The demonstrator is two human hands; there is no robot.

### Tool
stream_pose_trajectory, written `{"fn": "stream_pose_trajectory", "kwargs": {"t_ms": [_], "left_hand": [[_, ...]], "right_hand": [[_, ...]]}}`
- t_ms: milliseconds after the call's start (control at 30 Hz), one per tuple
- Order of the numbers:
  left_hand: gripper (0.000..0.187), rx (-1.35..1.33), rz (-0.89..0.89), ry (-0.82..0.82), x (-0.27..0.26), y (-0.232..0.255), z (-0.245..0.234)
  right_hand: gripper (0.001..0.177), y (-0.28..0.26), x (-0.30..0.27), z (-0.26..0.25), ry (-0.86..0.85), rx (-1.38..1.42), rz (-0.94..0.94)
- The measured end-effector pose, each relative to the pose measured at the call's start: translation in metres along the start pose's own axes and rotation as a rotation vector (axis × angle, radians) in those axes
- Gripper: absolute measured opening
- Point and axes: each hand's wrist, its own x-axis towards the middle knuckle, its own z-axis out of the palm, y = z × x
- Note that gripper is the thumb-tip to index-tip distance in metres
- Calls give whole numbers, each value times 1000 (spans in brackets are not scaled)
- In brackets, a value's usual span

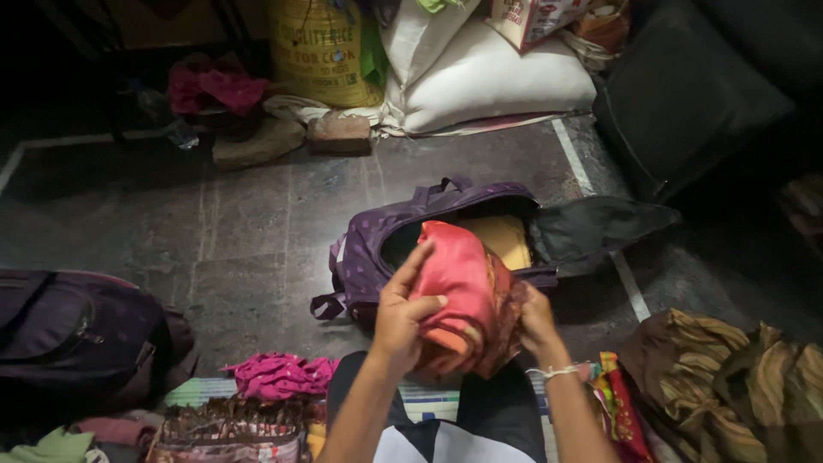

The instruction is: The person sits on a mat and removes folded clothes from a purple backpack, placing them on a growing pile on the floor. The person handles several patterned garments and a green towel one by one.

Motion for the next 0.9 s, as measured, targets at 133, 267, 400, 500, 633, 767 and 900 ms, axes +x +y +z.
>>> {"fn": "stream_pose_trajectory", "kwargs": {"t_ms": [133, 267, 400, 500, 633, 767, 900], "left_hand": [[72, 26, -20, 21, -17, 7, 16], [64, 163, 70, 81, -32, 13, 13], [61, 303, 182, 134, -43, 17, -1], [62, 330, 274, 157, -45, 13, -8], [59, 487, 349, 232, -46, 8, -11], [59, 503, 375, 360, -50, 5, -9], [60, 588, 399, 495, -56, -4, -2]], "right_hand": [[28, 16, -9, 39, -93, 188, 95], [32, 18, -19, 63, -223, -11, 26], [58, -8, -33, 70, -21, -246, -194], [58, -47, -60, 81, -31, -141, -367], [69, -90, -114, 122, -483, 192, -148], [127, -102, -162, 161, -687, -247, -559], [119, -72, -181, 192, -126, -839, -943]]}}
